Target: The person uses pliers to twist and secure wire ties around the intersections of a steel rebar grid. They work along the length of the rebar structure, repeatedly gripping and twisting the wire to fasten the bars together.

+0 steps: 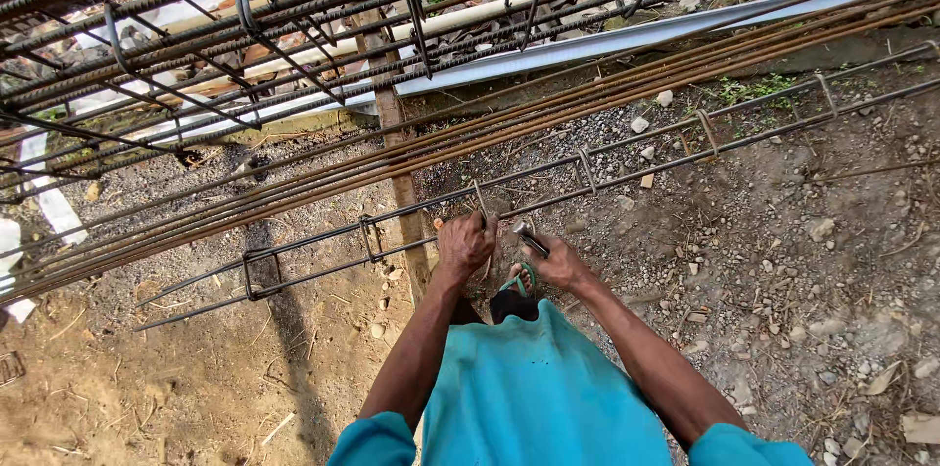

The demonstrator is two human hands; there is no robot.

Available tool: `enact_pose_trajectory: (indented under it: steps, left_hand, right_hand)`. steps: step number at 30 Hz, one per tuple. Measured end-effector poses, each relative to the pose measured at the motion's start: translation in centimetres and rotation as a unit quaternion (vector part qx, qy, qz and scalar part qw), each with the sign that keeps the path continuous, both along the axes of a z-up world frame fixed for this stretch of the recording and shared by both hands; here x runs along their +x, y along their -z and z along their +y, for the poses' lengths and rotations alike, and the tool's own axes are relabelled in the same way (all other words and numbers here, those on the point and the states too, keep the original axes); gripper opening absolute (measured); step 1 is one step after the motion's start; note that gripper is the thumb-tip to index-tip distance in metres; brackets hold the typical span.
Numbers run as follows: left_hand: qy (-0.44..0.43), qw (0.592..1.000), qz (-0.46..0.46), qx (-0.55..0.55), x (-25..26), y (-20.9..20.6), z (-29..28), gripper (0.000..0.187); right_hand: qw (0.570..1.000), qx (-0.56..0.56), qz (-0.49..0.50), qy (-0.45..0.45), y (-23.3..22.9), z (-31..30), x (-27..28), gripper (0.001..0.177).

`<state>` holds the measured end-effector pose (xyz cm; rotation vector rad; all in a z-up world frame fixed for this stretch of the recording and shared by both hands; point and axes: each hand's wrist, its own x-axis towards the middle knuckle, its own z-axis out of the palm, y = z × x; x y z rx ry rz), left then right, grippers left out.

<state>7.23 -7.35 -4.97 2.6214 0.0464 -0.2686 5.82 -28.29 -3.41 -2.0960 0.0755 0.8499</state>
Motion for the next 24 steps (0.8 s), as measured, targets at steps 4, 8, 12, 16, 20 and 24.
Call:
enact_pose_trajectory:
  steps: [4, 8, 12, 16, 20, 24]
  left_hand:
    - [-0.017, 0.993, 0.119, 0.011, 0.7, 2.9, 0.8, 0.063]
    - [-0.196, 0.957, 0.153, -0.147, 0.7, 1.7, 0.2, 0.055]
    - [0.032, 0.904, -0.387, 0.180, -1.6, 21.0, 3.1, 0.049]
    - [-0.095, 0.947, -0.248, -0.181, -1.5, 4.8, 1.0, 0.008]
    - [-0.302, 0.916, -0.122, -0.236, -0.2, 6.2, -0.5, 0.016]
    - [-0.249, 0.940, -0.144, -0.183, -0.8, 4.2, 0.9, 0.016]
  right_hand:
    - [0.915, 0.366, -0.120, -0.119, 13.3, -1.6, 3.2, 0.054]
    - [0.992, 0.043, -0.096, -0.073, 5.1, 1.2, 3.1, 0.033]
    - [0.982, 0.123, -0.046, 0.135, 2.6, 2.9, 2.3, 0.013]
    - [0.975, 0.124, -0.068, 0.172, 6.2, 3.5, 1.8, 0.015]
    - [0.976, 0.059, -0.028, 0.208, 3.9, 5.2, 1.6, 0.018]
    - [0.964, 0.132, -0.023, 0.231, 2.6, 6.7, 0.9, 0.018]
